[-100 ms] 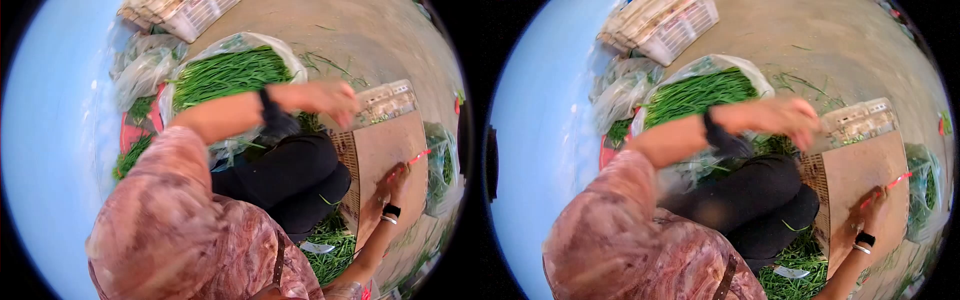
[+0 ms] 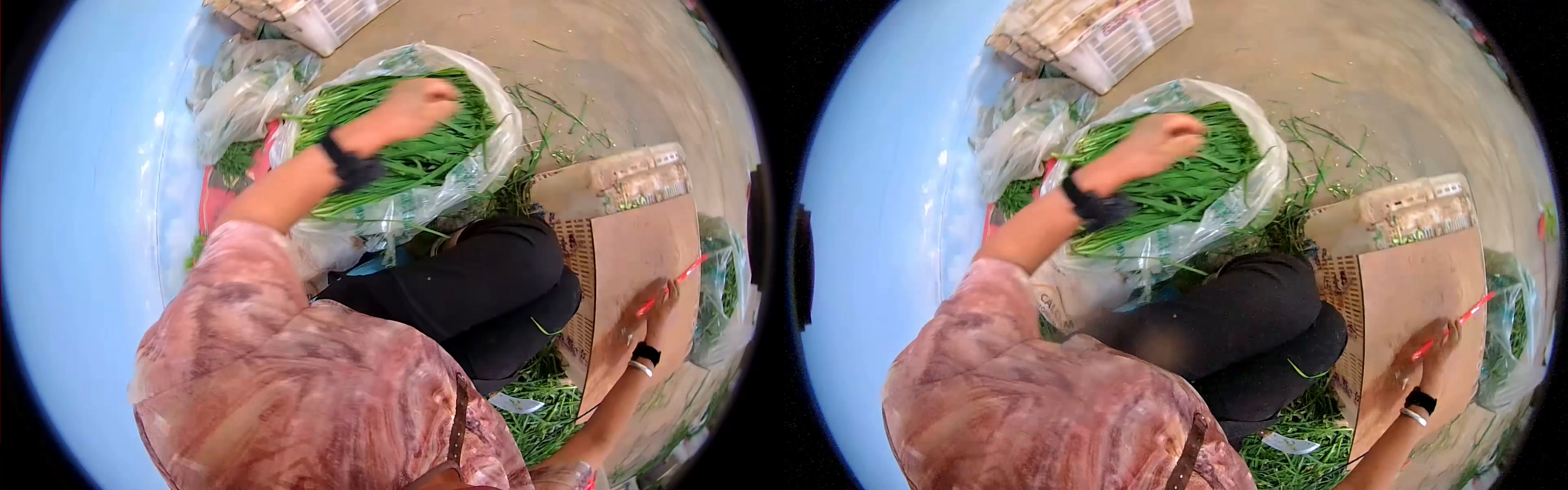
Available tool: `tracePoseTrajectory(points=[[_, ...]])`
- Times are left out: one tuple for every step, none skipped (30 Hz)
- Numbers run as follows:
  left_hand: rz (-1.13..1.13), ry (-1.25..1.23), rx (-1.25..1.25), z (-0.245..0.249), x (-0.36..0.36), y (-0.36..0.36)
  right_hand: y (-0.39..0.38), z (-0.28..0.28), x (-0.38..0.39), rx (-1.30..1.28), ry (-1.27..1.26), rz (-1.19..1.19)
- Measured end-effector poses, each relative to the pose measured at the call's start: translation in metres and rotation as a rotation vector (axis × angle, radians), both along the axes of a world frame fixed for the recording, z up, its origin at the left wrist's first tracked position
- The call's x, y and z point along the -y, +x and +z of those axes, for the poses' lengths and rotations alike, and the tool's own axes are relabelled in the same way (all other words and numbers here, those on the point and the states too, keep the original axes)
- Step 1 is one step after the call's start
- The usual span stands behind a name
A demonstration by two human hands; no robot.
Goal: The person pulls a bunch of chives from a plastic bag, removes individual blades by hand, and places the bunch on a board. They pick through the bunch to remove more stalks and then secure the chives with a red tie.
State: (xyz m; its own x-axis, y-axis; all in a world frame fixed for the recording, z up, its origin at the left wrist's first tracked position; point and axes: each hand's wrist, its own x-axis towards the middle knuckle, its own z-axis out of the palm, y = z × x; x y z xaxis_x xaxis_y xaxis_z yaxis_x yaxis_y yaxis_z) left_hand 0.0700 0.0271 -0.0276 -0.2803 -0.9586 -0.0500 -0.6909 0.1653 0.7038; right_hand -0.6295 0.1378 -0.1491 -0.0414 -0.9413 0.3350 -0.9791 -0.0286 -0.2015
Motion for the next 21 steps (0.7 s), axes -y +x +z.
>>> tracePoseTrajectory(points=[[0.097, -0.071, 0.229, -0.01, -0.02, 0.048, 0.044, 0.05, -0.004, -0.101, 0.108, -0.084], [0.11, 0.102, 0.49, -0.015, -0.043, 0.09, 0.088, 0.092, -0.01, -0.202, 0.227, -0.167], [0.17, -0.001, 0.494, -0.036, -0.07, 0.132, 0.12, 0.109, -0.004, -0.202, 0.289, -0.244], [0.224, -0.087, 0.475, -0.065, -0.108, 0.158, 0.144, 0.131, -0.003, -0.229, 0.363, -0.323], [0.223, -0.038, 0.489, -0.081, -0.14, 0.171, 0.16, 0.144, 0.002, -0.262, 0.432, -0.405], [0.221, 0.008, 0.503, -0.089, -0.166, 0.178, 0.159, 0.143, 0.01, -0.199, 0.386, -0.327], [0.289, 0.0, 0.472, -0.093, -0.186, 0.178, 0.149, 0.139, 0.019, -0.138, 0.342, -0.247], [0.359, -0.006, 0.438, -0.097, -0.204, 0.176, 0.147, 0.139, 0.027, -0.08, 0.301, -0.165], [0.431, -0.015, 0.406, -0.1, -0.217, 0.178, 0.16, 0.142, 0.042, -0.053, 0.285, -0.064], [0.454, -0.002, 0.404, -0.108, -0.227, 0.183, 0.217, 0.157, 0.051, 0.078, 0.278, 0.023], [0.474, 0.009, 0.406, -0.118, -0.236, 0.188, 0.27, 0.165, 0.061, 0.166, 0.33, 0.159], [0.491, 0.011, 0.405, -0.124, -0.241, 0.192, 0.35, 0.183, 0.062, 0.241, 0.429, 0.248], [0.445, -0.094, 0.428, -0.125, -0.243, 0.193, 0.429, 0.198, 0.056, 0.199, 0.48, 0.341], [0.443, -0.014, 0.416, -0.115, -0.243, 0.193, 0.494, 0.191, 0.051, 0.378, 0.594, 0.454], [0.44, 0.065, 0.405, -0.098, -0.243, 0.193, 0.542, 0.178, 0.048, 0.169, 0.514, 0.773], [0.438, 0.148, 0.391, -0.091, -0.247, 0.194, 0.59, 0.163, 0.046, 0.208, 0.626, 1.006], [0.448, 0.053, 0.42, -0.101, -0.257, 0.195, 0.63, 0.14, 0.039, 0.111, 0.59, 1.216], [0.46, -0.003, 0.391, -0.102, -0.261, 0.197, 0.671, 0.124, 0.031, 0.109, 0.669, 1.262], [0.47, -0.053, 0.363, -0.102, -0.266, 0.198, 0.706, 0.101, 0.028, 0.131, 0.669, 1.34], [0.479, -0.102, 0.336, -0.102, -0.272, 0.198, 0.733, 0.078, 0.025, 0.156, 0.671, 1.415], [0.502, -0.16, 0.294, -0.102, -0.275, 0.196, 0.754, 0.061, 0.022, 0.154, 0.689, 1.438]])
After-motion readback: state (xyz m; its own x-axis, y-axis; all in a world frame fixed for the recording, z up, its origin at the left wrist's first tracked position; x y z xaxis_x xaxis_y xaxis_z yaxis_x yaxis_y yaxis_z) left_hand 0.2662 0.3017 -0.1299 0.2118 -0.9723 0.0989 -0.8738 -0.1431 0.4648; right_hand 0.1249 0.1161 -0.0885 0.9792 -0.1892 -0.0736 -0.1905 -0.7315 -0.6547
